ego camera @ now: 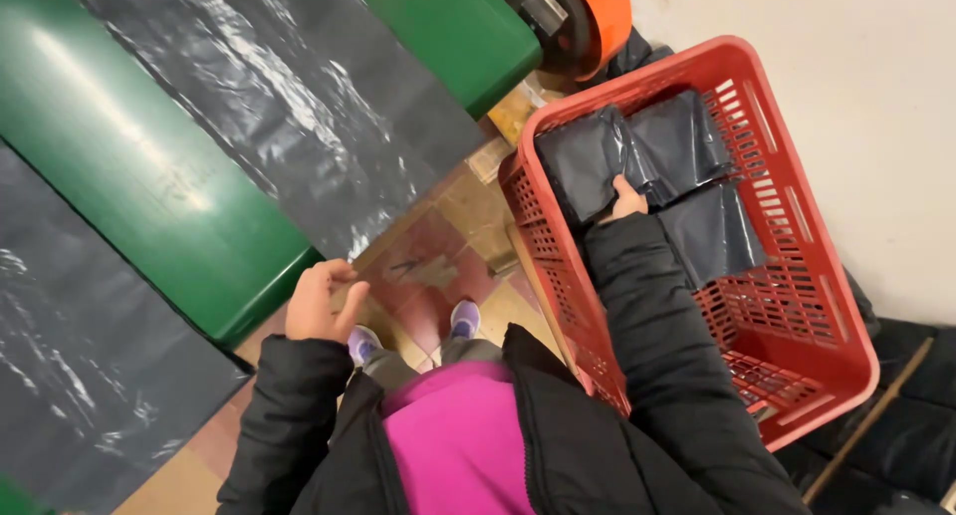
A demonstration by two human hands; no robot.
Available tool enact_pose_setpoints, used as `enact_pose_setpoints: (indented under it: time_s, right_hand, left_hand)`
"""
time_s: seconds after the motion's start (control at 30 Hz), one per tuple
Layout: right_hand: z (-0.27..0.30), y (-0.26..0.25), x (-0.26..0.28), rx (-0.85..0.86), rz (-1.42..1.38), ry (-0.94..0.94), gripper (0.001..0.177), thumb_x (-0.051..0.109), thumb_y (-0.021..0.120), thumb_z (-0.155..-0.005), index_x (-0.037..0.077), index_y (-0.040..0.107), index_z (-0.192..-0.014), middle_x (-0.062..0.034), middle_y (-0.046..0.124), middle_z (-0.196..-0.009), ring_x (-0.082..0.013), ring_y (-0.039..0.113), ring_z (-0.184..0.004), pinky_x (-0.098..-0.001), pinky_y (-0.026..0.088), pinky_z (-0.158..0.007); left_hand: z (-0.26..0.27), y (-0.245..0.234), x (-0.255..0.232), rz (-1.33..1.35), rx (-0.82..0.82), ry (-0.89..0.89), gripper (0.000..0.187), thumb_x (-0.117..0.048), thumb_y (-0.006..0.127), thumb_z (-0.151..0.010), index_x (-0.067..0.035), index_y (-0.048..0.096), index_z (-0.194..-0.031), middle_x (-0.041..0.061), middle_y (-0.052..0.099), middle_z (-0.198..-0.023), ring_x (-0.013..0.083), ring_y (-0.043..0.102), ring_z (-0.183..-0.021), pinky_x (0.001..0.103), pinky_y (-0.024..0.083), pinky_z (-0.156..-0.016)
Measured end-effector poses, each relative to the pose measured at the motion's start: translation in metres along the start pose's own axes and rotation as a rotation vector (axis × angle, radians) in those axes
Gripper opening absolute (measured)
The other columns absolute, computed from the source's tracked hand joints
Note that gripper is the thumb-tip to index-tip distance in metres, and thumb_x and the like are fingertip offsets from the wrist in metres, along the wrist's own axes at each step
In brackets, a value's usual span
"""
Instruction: Folding plastic bags on a conveyor belt and placing them in a red crate.
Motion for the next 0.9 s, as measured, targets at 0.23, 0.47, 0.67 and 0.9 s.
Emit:
enact_pose_setpoints:
  time_s: [0.23, 0.47, 0.67, 0.9]
  right_hand:
    - [0.155, 0.073, 0.177, -0.057, 0.482, -0.674, 0.052, 0.013, 0.08, -0.09, 0.0, 0.052, -0.132, -0.0182, 0.058, -0.117, -0.0283, 0.058, -0.091, -0.0439, 0.051, -0.085]
    - [0.153, 0.211, 0.126, 0.411, 1.514, -1.358, 0.049, 0.034, 0.077, -0.09, 0.02, 0.063, -0.135, -0.0074, 0.055, -0.143, -0.0375, 0.048, -0.14, -0.0608, 0.034, -0.115]
    - [0.07, 0.176, 0.063, 0.444, 1.828, -1.24, 0.057, 0.038, 0.071, -0.086, 0.026, 0.064, -0.141, -0.0074, 0.054, -0.153, -0.039, 0.041, -0.144, -0.0691, 0.034, -0.106]
    - [0.111, 0.204, 0.141, 0.654, 1.458, -1.109, 0.041, 0.022, 0.061, -0.096, 0.002, 0.072, -0.131, -0.0237, 0.07, -0.117, -0.0416, 0.067, -0.109, -0.0513, 0.054, -0.101]
  left_hand:
    - [0.035, -0.003, 0.031, -0.115, -0.099, -0.064, 0.029, -0.017, 0.076, -0.086, -0.005, 0.064, -0.109, 0.013, 0.068, -0.103, 0.0308, 0.063, -0.09, 0.039, 0.053, -0.078]
    - [0.109, 0.028, 0.069, -0.137, 0.04, -0.265, 0.025, -0.023, 0.075, -0.087, -0.008, 0.066, -0.104, 0.011, 0.07, -0.09, 0.0311, 0.066, -0.086, 0.041, 0.053, -0.076]
    - [0.225, 0.006, 0.16, -0.109, -0.07, -0.746, 0.026, -0.033, 0.072, -0.09, -0.01, 0.069, -0.103, 0.012, 0.073, -0.092, 0.027, 0.071, -0.083, 0.037, 0.056, -0.074]
    - [0.397, -0.085, 0.323, 0.068, -1.01, -0.815, 0.046, -0.037, 0.081, -0.095, -0.001, 0.063, -0.117, 0.01, 0.068, -0.103, 0.0226, 0.064, -0.093, 0.036, 0.054, -0.083]
Point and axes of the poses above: each hand's wrist, its own z-axis away from the middle knuckle, its own y-axis out of the palm, x = y × z, the point moved 9 cm from there along -z, towards the middle knuckle
